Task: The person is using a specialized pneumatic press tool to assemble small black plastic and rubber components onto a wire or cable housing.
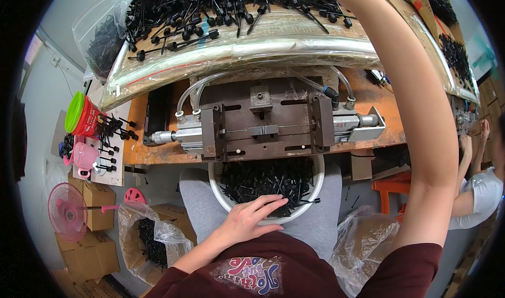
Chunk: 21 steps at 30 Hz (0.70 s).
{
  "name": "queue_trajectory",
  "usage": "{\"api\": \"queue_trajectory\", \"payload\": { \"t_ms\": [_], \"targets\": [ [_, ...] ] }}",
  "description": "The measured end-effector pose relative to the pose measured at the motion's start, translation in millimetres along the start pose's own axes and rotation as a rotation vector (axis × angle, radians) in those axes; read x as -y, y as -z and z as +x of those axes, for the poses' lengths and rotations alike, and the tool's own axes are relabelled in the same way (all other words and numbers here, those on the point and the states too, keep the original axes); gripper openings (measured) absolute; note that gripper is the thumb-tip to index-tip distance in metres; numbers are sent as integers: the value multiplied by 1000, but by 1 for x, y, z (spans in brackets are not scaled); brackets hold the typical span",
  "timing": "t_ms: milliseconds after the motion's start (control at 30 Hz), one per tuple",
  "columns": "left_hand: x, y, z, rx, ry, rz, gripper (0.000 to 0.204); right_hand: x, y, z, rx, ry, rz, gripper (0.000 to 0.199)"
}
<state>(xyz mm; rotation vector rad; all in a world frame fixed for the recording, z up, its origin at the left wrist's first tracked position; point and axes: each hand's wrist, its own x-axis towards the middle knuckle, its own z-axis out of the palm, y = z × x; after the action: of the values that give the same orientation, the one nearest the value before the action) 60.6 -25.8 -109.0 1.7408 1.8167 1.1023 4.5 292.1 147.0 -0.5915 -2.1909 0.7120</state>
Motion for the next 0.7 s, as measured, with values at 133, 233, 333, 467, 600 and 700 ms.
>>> {"api": "queue_trajectory", "payload": {
  "t_ms": [133, 233, 333, 467, 600, 700],
  "targets": [
    [-11, 4, 5, 11, -48, -22, 61, -26, -10, 13, 172, 313, -338, 33],
    [-18, 6, 10, 11, -74, -33, 60, -39, -33, 11, 321, 437, -422, 38],
    [-18, 6, 10, 42, -77, -31, 58, -36, -41, 6, 461, 434, -523, 40],
    [-19, 7, 6, 55, -67, -36, 57, -38, -51, 12, 444, 514, -560, 38],
    [-22, 12, 5, 11, -75, -34, 55, -33, -42, 22, 285, 511, -454, 31],
    [-27, 21, 5, -59, -97, -15, 52, 6, -14, 6, 313, 20, -92, 19]
  ]
}}
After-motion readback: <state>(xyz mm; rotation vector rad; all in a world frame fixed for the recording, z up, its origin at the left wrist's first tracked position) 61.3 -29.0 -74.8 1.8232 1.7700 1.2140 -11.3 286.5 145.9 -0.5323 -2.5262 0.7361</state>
